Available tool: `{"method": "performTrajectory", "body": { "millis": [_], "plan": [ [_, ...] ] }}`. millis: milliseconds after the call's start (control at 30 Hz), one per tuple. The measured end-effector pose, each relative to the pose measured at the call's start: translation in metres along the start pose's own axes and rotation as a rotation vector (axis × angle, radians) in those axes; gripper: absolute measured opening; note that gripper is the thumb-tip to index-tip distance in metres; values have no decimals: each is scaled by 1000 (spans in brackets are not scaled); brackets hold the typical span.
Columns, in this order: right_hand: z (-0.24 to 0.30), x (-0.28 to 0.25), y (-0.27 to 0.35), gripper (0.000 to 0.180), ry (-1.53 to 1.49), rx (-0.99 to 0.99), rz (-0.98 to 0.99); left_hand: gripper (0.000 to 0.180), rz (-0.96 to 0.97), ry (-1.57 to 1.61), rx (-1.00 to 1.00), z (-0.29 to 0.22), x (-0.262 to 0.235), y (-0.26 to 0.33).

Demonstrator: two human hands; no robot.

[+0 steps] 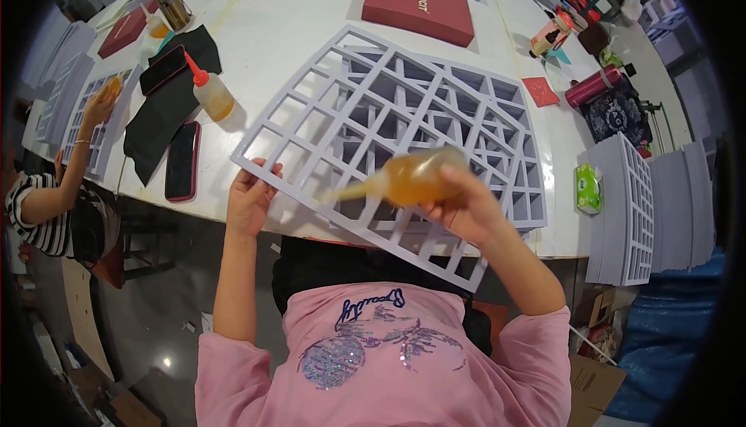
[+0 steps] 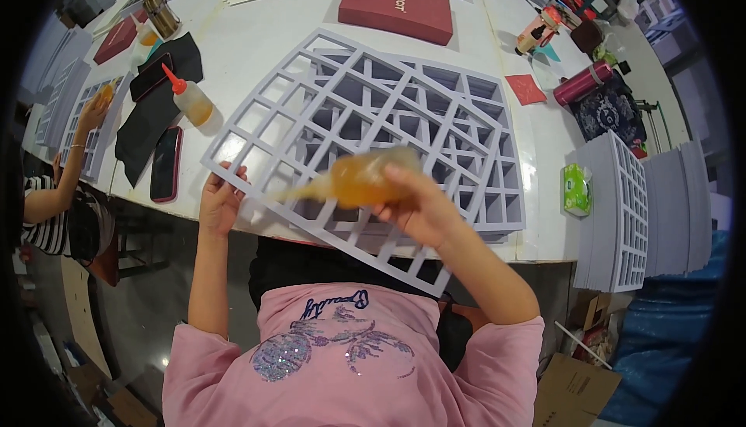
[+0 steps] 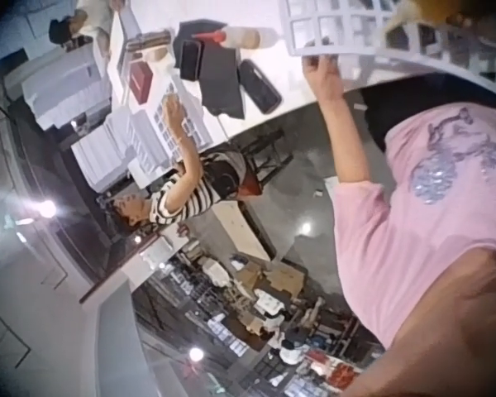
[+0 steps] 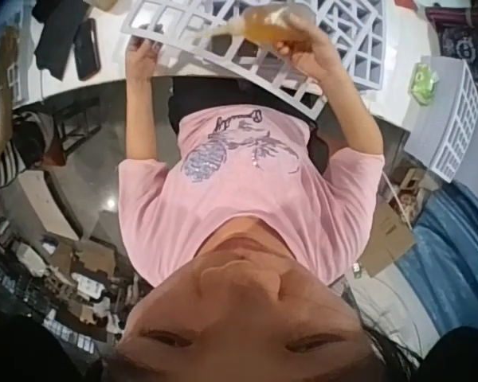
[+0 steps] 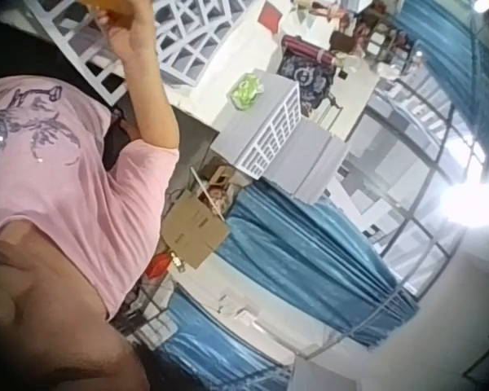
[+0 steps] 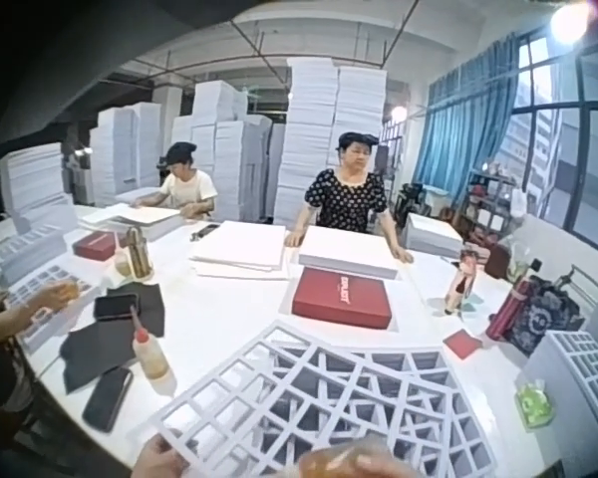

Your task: Gluing plastic grid inserts for product packaging at a factory workbench.

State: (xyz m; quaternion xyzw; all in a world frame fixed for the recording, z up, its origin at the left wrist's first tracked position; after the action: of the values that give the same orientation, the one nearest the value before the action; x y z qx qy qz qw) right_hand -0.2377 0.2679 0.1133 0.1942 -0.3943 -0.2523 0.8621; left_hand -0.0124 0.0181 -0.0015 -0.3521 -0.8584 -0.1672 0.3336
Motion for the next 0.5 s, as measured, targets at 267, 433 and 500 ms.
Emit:
{"method": "performTrajectory", "body": {
  "millis": [267,433,500],
  "plan": [
    [114,-91,-30,37,188,-725,-420,41,-132,-33,-66,14,1,-34],
    [140,-126,-48,56,195,-794,-477,45,174,69,-243,20,6,-23],
    [139,-126,-50,57,203,-787,-483,48,325,-34,-294,22,17,-16]
  ]
}}
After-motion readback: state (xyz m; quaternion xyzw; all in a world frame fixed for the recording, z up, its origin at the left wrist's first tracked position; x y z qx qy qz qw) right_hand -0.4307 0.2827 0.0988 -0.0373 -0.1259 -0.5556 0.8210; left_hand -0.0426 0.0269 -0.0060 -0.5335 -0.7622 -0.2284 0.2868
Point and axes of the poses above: each hand's wrist, its own y-axis away from the middle knuckle, its own x-axis out of the palm, z = x × y, the point moved 4 cm from there along -y, towards the middle knuckle, and after that the axes turned 1 degree about x, right-handed, at the moved point
